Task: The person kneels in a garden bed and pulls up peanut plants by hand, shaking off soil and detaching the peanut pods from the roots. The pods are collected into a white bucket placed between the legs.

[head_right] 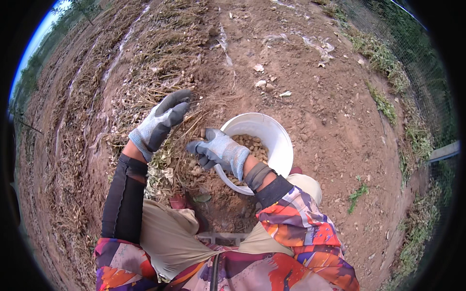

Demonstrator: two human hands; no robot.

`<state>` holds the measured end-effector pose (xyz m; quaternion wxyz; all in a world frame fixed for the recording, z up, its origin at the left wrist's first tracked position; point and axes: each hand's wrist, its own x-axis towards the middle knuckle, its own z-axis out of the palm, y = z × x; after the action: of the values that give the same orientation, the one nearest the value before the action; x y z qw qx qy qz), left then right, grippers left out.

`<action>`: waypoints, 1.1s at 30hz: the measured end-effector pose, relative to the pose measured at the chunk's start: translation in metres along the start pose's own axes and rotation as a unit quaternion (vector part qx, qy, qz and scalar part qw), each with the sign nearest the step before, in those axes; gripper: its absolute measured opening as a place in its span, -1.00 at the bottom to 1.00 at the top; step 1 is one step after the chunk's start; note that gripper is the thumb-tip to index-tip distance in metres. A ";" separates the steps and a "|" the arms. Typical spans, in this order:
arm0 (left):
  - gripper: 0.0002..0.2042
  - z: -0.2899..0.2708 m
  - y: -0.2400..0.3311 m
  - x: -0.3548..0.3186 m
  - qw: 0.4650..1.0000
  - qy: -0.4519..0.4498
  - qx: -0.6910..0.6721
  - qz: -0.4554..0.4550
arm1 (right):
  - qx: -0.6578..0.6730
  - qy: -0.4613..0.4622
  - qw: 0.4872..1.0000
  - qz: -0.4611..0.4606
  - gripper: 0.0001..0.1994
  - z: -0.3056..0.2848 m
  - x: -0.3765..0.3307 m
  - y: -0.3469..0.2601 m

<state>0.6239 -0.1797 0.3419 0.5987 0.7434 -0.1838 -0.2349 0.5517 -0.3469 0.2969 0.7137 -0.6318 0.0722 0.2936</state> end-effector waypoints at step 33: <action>-0.54 0.033 -0.028 -0.008 0.984 -0.054 -0.088 -0.147 | -0.280 0.016 0.958 -0.061 -0.60 -0.032 -0.025 0.003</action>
<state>0.5984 -0.1961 0.3095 0.6102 0.6927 -0.0836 -0.3753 0.5385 -0.3852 0.2997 0.5235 -0.8143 -0.0401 0.2474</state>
